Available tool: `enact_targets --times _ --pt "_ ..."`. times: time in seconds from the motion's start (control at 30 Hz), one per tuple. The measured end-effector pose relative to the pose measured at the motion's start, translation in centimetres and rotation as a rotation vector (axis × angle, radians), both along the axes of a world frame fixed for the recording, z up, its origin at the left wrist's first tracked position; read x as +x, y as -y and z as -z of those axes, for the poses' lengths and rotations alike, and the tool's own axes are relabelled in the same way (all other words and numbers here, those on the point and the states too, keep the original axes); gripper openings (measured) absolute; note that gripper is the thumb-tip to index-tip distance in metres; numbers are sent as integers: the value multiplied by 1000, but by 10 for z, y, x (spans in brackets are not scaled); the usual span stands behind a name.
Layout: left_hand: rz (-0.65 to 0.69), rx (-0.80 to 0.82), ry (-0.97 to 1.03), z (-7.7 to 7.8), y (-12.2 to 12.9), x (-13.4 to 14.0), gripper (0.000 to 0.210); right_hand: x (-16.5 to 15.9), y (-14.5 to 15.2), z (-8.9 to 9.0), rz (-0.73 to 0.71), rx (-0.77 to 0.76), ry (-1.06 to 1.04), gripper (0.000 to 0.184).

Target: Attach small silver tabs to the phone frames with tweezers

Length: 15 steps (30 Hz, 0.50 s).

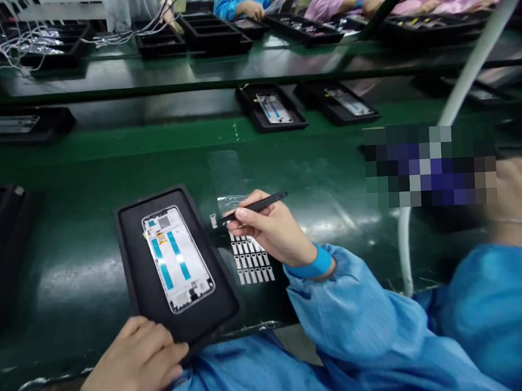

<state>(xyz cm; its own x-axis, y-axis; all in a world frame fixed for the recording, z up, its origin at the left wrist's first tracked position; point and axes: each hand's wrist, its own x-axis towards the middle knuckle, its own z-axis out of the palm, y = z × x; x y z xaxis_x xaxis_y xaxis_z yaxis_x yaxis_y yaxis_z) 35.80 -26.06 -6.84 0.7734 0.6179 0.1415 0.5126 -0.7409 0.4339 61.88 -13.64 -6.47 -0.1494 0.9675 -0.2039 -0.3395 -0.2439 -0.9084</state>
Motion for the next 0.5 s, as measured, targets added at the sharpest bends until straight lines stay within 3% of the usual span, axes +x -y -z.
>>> enact_targets --times 0.07,0.13,0.27,0.37,0.5 --pt "31 -53 -1 -4 7 4 27 -16 -3 -6 -71 15 3 33" --pt "-25 -91 33 -9 7 5 28 -33 -7 -8 -130 41 5 33" --pt "-306 24 20 -12 -22 -2 26 -65 -18 -3 -167 88 4 33" --pt "-519 151 -68 -3 -55 -7 26 -81 -26 6 -181 116 34 34" --pt "-580 199 -117 15 -79 -6 24 -87 -29 16 -217 179 144 32"
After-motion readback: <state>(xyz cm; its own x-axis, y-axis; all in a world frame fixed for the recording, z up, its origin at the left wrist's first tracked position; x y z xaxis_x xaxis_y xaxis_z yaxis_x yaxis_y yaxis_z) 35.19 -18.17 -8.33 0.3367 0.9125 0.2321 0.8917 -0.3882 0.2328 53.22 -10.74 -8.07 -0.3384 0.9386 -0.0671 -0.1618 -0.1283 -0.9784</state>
